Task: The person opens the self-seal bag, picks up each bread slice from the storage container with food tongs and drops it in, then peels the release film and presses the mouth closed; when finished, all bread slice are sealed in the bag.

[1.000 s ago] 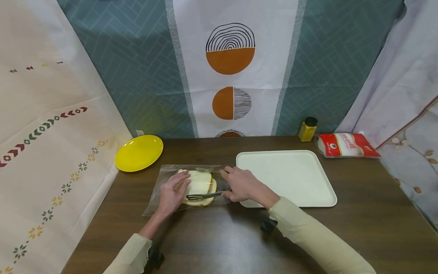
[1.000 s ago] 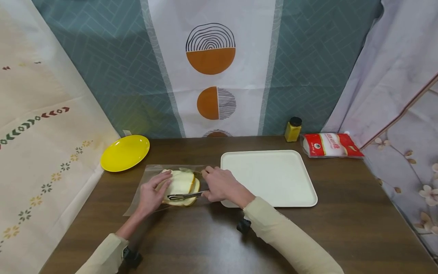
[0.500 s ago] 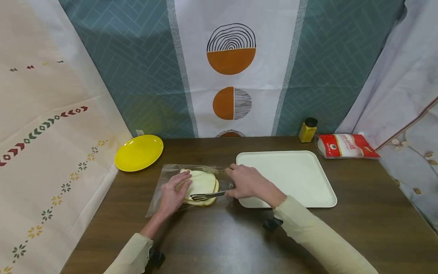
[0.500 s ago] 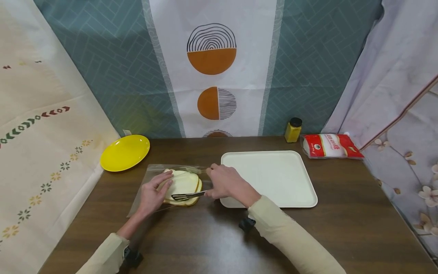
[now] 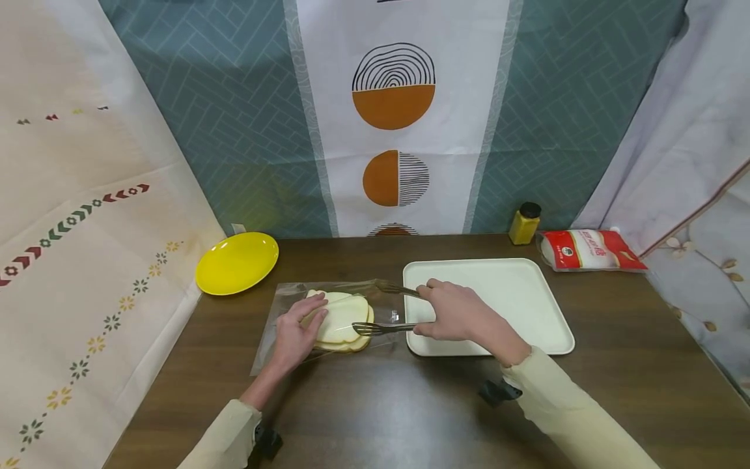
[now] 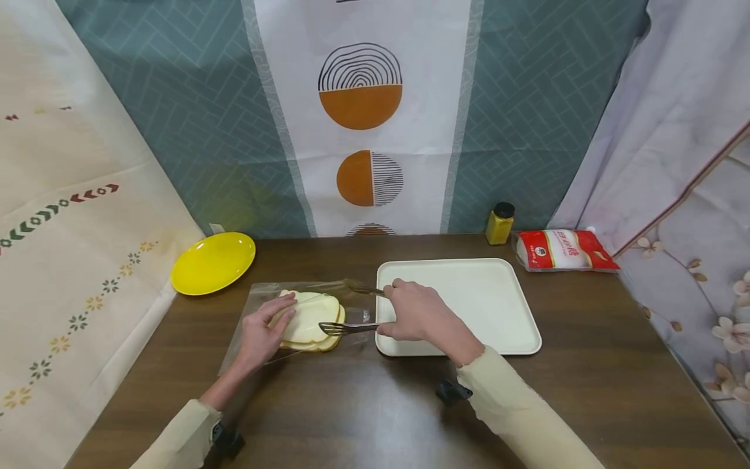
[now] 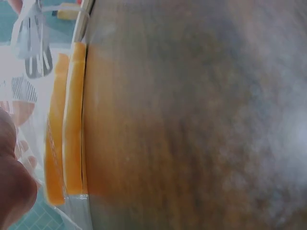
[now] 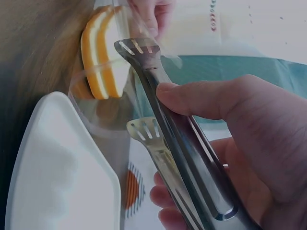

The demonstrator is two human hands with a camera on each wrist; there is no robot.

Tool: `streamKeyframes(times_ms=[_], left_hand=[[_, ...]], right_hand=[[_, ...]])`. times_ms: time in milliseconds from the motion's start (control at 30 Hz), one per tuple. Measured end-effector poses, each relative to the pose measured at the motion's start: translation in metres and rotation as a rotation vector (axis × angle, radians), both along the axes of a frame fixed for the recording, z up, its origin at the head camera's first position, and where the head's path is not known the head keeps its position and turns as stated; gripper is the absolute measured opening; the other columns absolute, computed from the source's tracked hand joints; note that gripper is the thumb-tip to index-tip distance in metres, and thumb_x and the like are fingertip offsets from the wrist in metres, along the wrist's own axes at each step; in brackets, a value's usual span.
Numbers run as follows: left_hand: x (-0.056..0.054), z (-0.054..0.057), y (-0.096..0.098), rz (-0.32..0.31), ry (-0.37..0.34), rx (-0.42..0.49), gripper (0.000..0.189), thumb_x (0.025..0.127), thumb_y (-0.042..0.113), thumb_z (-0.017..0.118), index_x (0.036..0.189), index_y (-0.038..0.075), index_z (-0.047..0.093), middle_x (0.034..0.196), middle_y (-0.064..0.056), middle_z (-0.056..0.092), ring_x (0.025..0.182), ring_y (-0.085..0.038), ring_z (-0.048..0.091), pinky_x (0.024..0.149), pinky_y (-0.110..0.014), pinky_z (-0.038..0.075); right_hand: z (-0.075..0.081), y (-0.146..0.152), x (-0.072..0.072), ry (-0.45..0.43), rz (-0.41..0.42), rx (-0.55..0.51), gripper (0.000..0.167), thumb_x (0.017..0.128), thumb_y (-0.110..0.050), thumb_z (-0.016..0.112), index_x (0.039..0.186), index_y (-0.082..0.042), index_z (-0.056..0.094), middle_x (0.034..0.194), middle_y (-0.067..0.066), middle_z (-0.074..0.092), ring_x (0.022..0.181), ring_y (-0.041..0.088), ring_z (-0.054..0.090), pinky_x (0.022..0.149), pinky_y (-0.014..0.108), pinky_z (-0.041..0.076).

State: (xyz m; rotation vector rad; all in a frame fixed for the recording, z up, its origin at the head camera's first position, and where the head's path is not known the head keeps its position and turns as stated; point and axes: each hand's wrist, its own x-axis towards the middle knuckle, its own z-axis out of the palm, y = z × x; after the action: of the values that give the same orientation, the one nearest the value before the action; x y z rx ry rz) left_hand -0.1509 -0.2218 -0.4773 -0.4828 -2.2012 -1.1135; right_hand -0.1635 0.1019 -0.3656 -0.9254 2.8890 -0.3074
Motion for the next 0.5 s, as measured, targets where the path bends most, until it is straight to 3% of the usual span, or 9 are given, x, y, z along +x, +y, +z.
streamKeyframes(times_ms=[233, 500], left_hand=[[0.000, 0.001, -0.001, -0.003, -0.001, 0.009, 0.022, 0.083, -0.007, 0.077, 0.104, -0.002, 0.076, 0.116, -0.018, 0.071, 0.112, -0.037, 0.065, 0.095, -0.052, 0.047], [-0.001, 0.000, 0.000, 0.009, -0.002, -0.004, 0.020, 0.083, -0.006, 0.077, 0.103, -0.002, 0.076, 0.113, -0.018, 0.071, 0.110, -0.039, 0.065, 0.095, -0.052, 0.048]], right_hand=[[0.003, 0.033, 0.011, 0.067, -0.054, -0.098, 0.065, 0.081, -0.039, 0.081, 0.128, 0.002, 0.062, 0.116, 0.015, 0.064, 0.098, 0.033, 0.063, 0.077, 0.050, 0.055], [-0.004, 0.069, 0.028, 0.144, -0.161, -0.201, 0.066, 0.079, -0.036, 0.083, 0.128, 0.003, 0.061, 0.116, 0.019, 0.064, 0.098, 0.036, 0.059, 0.076, 0.053, 0.054]])
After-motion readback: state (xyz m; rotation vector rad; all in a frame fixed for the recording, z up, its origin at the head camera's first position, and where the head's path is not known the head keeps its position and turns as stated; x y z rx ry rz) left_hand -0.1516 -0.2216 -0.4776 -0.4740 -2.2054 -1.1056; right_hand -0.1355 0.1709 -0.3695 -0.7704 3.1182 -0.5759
